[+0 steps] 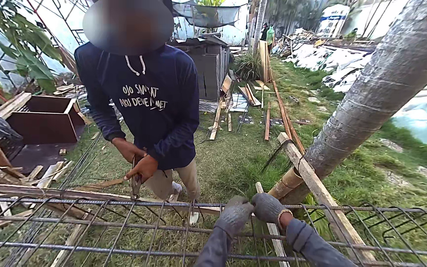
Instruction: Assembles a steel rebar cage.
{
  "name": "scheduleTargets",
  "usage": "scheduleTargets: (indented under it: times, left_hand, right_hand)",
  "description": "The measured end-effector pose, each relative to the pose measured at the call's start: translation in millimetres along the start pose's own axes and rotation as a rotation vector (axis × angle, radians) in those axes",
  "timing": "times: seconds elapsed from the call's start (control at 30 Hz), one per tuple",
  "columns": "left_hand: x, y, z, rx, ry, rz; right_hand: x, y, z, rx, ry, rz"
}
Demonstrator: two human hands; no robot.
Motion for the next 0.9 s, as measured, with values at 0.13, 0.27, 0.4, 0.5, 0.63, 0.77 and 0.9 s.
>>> scheduleTargets:
  times: [0.13,0.27,0.4,0.5,0.63,0.77,0.9]
  left_hand:
    - [1.3,19.2,61.0,0.043,-0.369,-0.051]
    - [1.4,34.5,59.4,-0.064,-0.209,-0.093]
    - [22.7,35.1,8.1,-0.085,0.395,-0.082]
    - [17.8,18.8,-30.8,-0.012,0.307,-0.051]
    - [-19.3,-3.0,-26.9,-0.022,-0.169,0.099]
    - [-46.2,-13.1,-6.2,0.014,-0.536,0.198]
    - [-53.5,-21.5,-11.1,-0.051,-0.618,0.236]
  right_hand:
    - [-2.2,10.0,8.8,0.113,-0.051,0.083]
    - [-1.3,9.5,13.4,0.057,-0.339,0.076]
    - [-14.3,1.8,18.3,-0.176,-1.078,0.004]
    - [-21.0,-3.0,26.3,-0.243,-1.203,-0.067]
    - [-11.6,-0.3,22.1,-0.161,-0.953,0.062]
    - [-9.1,9.8,25.1,-0.104,-0.836,0.16]
    - [-14.4,2.8,34.7,-0.109,-0.818,0.218]
Point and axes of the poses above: each hand's wrist, its own y-axis away from the middle knuckle, its own x-axis out of the back of the hand, z = x × y, the point moved 1 cm from there along -y, towards the middle knuckle, and after that the axes turned 2 degrees about x, right-handed, at the moved point
